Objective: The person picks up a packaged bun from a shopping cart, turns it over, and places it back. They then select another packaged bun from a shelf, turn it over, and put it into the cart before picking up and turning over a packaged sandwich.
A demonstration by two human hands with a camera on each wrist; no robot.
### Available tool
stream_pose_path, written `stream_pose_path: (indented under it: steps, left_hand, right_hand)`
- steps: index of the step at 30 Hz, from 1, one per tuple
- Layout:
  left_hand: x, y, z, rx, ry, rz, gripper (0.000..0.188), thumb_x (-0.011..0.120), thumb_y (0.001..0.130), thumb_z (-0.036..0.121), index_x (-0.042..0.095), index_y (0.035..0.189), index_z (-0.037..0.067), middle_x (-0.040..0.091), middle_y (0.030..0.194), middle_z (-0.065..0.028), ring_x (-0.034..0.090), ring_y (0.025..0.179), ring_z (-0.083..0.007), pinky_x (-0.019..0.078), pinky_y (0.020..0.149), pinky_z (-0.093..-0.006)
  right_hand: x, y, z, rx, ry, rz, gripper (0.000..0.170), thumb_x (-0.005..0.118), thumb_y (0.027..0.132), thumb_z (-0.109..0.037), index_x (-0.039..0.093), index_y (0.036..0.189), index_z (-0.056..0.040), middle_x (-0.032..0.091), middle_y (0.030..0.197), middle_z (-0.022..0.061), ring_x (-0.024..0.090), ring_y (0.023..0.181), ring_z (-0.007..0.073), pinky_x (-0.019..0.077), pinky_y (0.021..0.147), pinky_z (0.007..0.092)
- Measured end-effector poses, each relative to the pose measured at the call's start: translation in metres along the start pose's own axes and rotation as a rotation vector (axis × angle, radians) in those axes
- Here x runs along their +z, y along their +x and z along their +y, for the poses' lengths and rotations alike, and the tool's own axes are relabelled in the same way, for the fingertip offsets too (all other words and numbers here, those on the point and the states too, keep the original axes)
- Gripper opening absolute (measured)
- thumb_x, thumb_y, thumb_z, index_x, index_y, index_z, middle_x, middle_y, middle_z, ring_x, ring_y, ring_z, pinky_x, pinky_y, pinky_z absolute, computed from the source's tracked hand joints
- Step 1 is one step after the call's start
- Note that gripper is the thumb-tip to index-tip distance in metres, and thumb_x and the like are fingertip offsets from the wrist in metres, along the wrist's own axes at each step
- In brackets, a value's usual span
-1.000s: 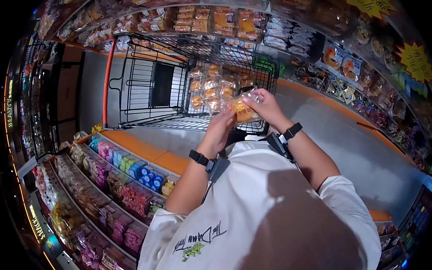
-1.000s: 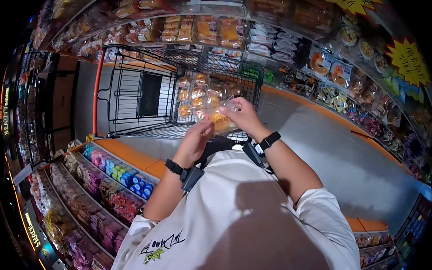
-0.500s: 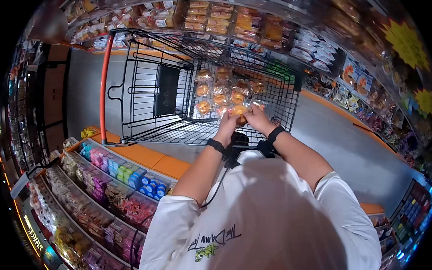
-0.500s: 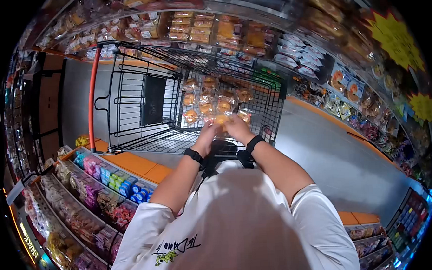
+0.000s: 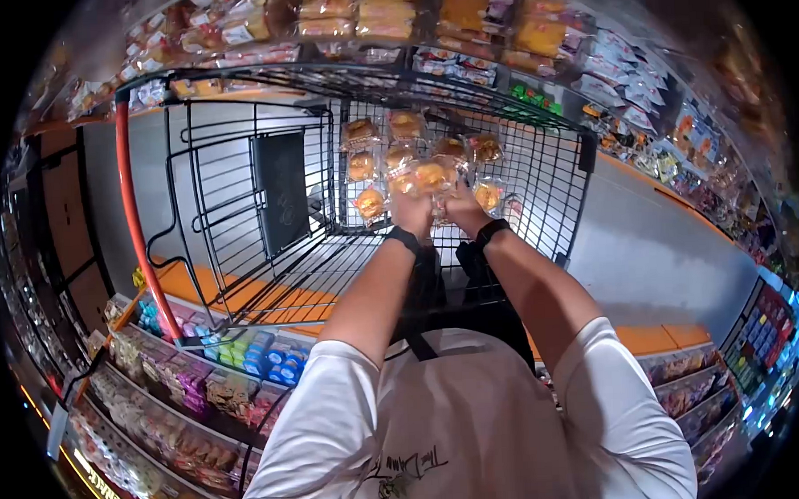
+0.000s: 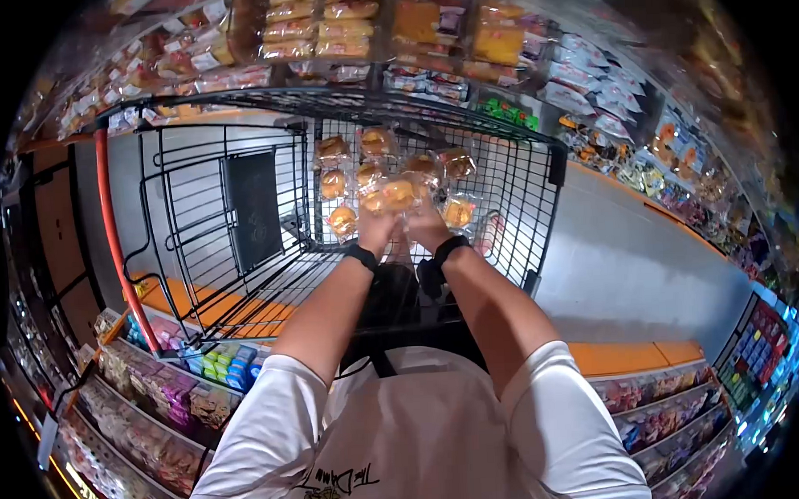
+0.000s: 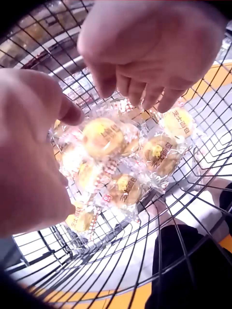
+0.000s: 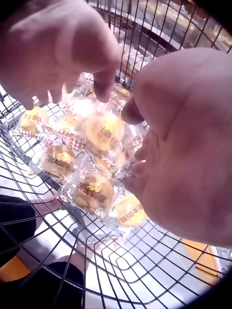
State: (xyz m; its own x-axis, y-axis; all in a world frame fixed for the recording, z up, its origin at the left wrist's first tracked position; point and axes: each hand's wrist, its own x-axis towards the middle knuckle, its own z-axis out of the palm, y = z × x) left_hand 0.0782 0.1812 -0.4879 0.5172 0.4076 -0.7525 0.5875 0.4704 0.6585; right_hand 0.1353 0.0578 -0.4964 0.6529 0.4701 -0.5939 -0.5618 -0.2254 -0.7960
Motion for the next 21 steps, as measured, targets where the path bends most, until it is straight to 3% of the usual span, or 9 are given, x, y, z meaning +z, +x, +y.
stream_pose_path:
  steps: [3,4,6,7,8,10,16,17,21]
  left_hand:
    - [0.003,-0.014,0.048,-0.116,-0.129,-0.190,0.023,0.054,0.094,0.008,0.063,0.113,0.000,0.069,0.092,-0.0100,0.067,0.077,-0.0187,0.0554,0.063,-0.0332]
    - [0.007,0.017,0.057,-0.154,0.128,-0.305,0.035,0.056,0.095,0.013,0.056,0.127,-0.001,0.068,0.107,-0.0121,0.068,0.092,-0.0217,0.0572,0.075,-0.0339]
    - [0.003,-0.058,0.118,-0.116,0.016,-0.282,0.048,0.057,0.097,0.019,0.043,0.139,-0.002,0.059,0.128,-0.0138,0.062,0.107,-0.0206,0.0536,0.088,-0.0330]
    - [-0.012,-0.025,0.075,0.011,0.147,-0.272,0.045,0.058,0.098,0.021,0.046,0.136,-0.001,0.060,0.127,-0.0131,0.060,0.111,-0.0196,0.0509,0.092,-0.0312]
    - [-0.005,-0.051,0.116,-0.029,0.167,-0.315,0.042,0.058,0.100,0.022,0.048,0.135,0.000,0.060,0.128,-0.0131,0.060,0.114,-0.0199,0.0497,0.094,-0.0316]
    - [0.007,-0.107,0.189,-0.059,0.102,-0.407,0.037,0.057,0.102,0.023,0.052,0.132,0.002,0.062,0.127,-0.0126,0.061,0.115,-0.0203,0.0483,0.096,-0.0324]
    - [0.066,-0.167,0.340,0.505,0.024,-0.759,0.029,0.055,0.103,0.018,0.057,0.127,0.001,0.065,0.123,-0.0087,0.062,0.113,-0.0175,0.0498,0.095,-0.0314]
    - [0.083,-0.171,0.368,0.650,0.051,-0.741,0.035,0.057,0.102,0.021,0.054,0.131,0.002,0.066,0.122,-0.0103,0.063,0.114,-0.0201,0.0493,0.098,-0.0327]
    - [0.162,-0.137,0.445,0.454,-0.285,-0.438,0.033,0.056,0.099,0.017,0.057,0.126,0.001,0.065,0.115,-0.0073,0.060,0.110,-0.0181,0.0491,0.092,-0.0334]
  right_hand:
    - [-0.018,-0.025,-0.037,-0.021,0.012,-0.029,0.038,0.060,0.097,-0.024,0.055,0.127,-0.0016,0.067,0.103,0.0095,0.062,0.088,0.0158,0.0505,0.072,0.0312]
    - [-0.025,-0.039,-0.064,0.038,-0.077,-0.024,0.037,0.058,0.099,-0.027,0.058,0.125,-0.0016,0.066,0.104,0.0096,0.062,0.089,0.0167,0.0508,0.075,0.0322]
    - [-0.040,-0.063,-0.116,0.102,-0.211,-0.045,0.033,0.052,0.103,-0.026,0.063,0.122,-0.0016,0.066,0.105,0.0092,0.062,0.094,0.0178,0.0505,0.082,0.0333]
    - [-0.050,-0.066,-0.115,0.114,-0.342,0.038,0.031,0.054,0.102,-0.023,0.063,0.121,-0.0003,0.067,0.108,0.0081,0.062,0.094,0.0163,0.0503,0.083,0.0306]
    - [-0.058,-0.073,-0.132,0.232,-0.152,0.031,0.030,0.054,0.102,-0.020,0.062,0.123,0.0001,0.067,0.110,0.0068,0.063,0.094,0.0144,0.0505,0.084,0.0281]
    - [-0.070,-0.095,-0.188,0.118,-0.082,0.069,0.029,0.052,0.102,-0.016,0.060,0.126,-0.0008,0.068,0.112,0.0067,0.063,0.094,0.0132,0.0511,0.085,0.0270]
    - [-0.083,-0.130,-0.387,-0.388,0.024,0.032,0.030,0.050,0.105,-0.016,0.056,0.128,0.0004,0.067,0.115,0.0108,0.066,0.103,0.0171,0.0531,0.091,0.0303]
    - [-0.083,-0.126,-0.415,-0.457,-0.020,0.072,0.029,0.051,0.104,-0.017,0.058,0.127,-0.0004,0.067,0.117,0.0109,0.065,0.105,0.0167,0.0534,0.092,0.0314]
    - [-0.091,-0.058,-0.473,-0.726,0.048,0.273,0.033,0.051,0.099,-0.010,0.060,0.130,-0.0021,0.066,0.126,0.0108,0.061,0.116,0.0211,0.0487,0.098,0.0328]
